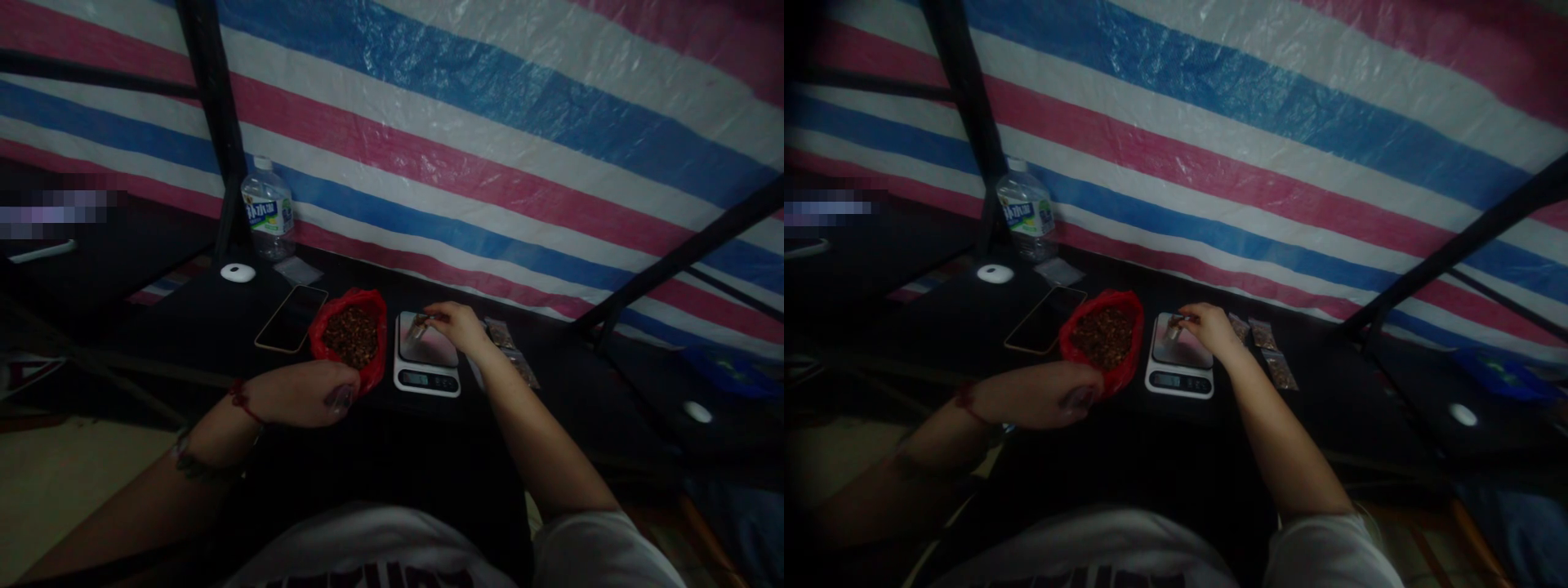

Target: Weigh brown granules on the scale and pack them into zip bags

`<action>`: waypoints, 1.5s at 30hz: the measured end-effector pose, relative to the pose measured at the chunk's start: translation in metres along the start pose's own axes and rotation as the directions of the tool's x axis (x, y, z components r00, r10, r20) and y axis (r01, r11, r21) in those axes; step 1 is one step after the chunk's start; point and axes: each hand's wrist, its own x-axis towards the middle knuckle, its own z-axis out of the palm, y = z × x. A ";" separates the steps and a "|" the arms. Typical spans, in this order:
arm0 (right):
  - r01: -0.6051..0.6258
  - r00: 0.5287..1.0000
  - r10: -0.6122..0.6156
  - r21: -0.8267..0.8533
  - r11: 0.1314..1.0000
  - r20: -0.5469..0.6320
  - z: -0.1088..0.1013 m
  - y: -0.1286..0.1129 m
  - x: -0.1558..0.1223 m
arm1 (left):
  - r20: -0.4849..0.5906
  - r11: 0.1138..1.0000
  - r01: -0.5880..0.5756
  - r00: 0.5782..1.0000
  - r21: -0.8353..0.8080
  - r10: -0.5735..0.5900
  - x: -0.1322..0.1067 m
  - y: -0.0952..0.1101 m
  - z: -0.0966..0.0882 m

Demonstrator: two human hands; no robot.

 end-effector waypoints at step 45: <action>0.024 1.000 -0.023 -0.054 0.998 0.020 -0.025 -0.031 0.005 | -0.017 1.000 -0.003 1.000 0.009 0.004 -0.001 -0.004 0.004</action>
